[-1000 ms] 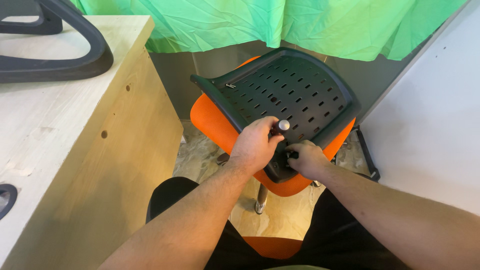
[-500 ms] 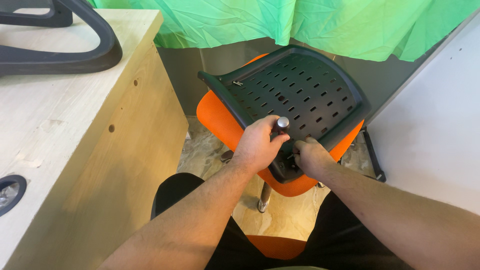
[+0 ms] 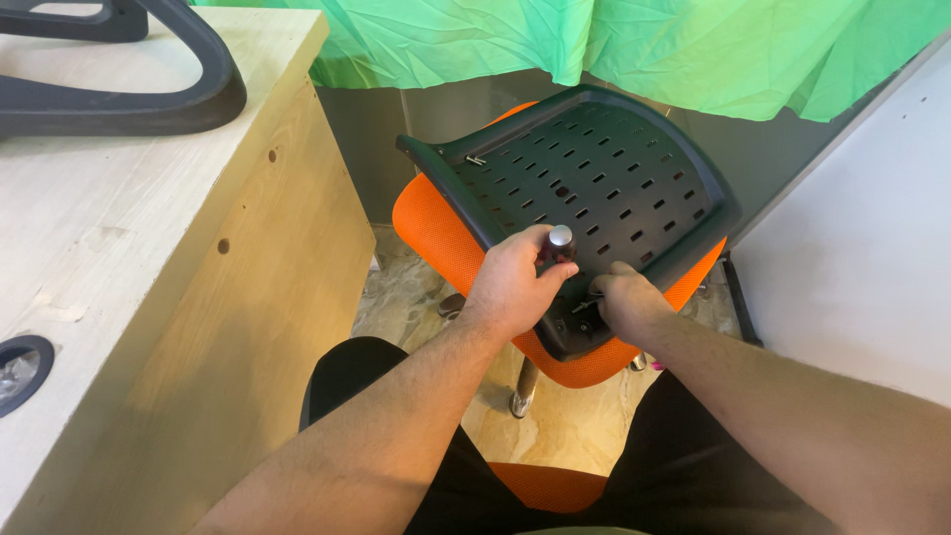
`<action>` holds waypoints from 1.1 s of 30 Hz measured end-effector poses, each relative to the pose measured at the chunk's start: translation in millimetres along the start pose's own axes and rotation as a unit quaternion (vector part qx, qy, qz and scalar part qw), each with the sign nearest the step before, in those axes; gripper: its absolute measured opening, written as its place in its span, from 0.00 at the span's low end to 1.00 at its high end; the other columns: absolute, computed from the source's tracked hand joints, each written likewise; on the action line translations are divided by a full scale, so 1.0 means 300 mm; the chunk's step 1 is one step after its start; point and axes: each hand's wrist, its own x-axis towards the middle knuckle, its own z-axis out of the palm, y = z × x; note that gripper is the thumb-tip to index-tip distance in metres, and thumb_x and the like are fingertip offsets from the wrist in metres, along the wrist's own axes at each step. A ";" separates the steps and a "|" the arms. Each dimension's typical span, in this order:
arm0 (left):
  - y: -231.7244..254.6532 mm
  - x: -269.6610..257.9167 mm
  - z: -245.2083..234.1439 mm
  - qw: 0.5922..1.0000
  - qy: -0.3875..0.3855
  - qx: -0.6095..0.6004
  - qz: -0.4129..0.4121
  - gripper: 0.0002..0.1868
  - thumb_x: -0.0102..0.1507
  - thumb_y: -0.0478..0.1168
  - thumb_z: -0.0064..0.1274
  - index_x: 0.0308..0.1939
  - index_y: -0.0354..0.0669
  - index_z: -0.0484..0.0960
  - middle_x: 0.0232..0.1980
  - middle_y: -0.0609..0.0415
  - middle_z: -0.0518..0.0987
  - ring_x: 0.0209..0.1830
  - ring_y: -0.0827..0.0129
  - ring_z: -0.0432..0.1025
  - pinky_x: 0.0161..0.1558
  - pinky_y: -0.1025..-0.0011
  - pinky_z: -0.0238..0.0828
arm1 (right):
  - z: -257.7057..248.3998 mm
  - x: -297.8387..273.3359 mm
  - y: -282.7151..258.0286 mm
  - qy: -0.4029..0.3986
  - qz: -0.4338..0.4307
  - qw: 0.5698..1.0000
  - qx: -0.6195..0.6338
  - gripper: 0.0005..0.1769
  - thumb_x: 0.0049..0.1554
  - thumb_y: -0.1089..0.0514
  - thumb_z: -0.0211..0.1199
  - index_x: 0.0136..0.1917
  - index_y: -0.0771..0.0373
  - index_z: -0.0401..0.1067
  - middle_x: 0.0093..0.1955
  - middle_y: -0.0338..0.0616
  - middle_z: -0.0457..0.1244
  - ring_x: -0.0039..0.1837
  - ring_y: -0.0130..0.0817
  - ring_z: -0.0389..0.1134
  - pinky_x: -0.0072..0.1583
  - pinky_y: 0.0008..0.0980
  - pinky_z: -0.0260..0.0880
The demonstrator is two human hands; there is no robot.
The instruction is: The person uses a screwdriver to tighten screws into the underside of an orange office chair seat, securing a black plastic plate. The person works on multiple screw locations around the plate, rotating the chair slightly to access different areas.
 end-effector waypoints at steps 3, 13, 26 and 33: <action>0.002 0.000 -0.003 1.000 0.006 -0.002 0.012 0.14 0.58 0.41 0.64 0.45 0.42 0.79 0.45 0.49 0.83 0.47 0.59 0.78 0.50 0.64 0.75 | 0.001 0.012 0.009 0.026 -0.002 1.000 0.008 0.12 0.57 0.61 0.60 0.53 0.56 0.80 0.58 0.47 0.65 0.61 0.44 0.69 0.63 0.38 0.71; -0.018 0.009 -0.012 0.993 0.096 0.044 0.057 0.13 0.61 0.40 0.61 0.48 0.43 0.80 0.42 0.51 0.85 0.48 0.55 0.78 0.60 0.55 0.59 | -0.034 -0.003 -0.021 0.073 0.088 0.857 0.503 0.18 0.60 0.64 0.59 0.63 0.64 0.64 0.45 0.48 0.69 0.42 0.32 0.70 0.47 0.32 0.75; 0.016 -0.022 -0.020 0.988 0.115 0.046 -0.087 0.17 0.58 0.46 0.64 0.46 0.43 0.80 0.45 0.47 0.84 0.48 0.53 0.79 0.50 0.60 0.75 | -0.187 -0.081 -0.110 0.126 0.060 0.774 0.617 0.08 0.62 0.65 0.56 0.54 0.65 0.74 0.44 0.42 0.67 0.42 0.26 0.66 0.44 0.27 0.70; 0.101 -0.040 0.025 0.993 0.046 0.032 -0.106 0.19 0.57 0.49 0.65 0.45 0.44 0.80 0.43 0.51 0.86 0.46 0.58 0.81 0.49 0.62 0.76 | -0.227 -0.179 -0.150 0.119 -0.004 0.930 0.349 0.19 0.54 0.63 0.61 0.59 0.62 0.77 0.49 0.43 0.73 0.48 0.30 0.72 0.52 0.32 0.72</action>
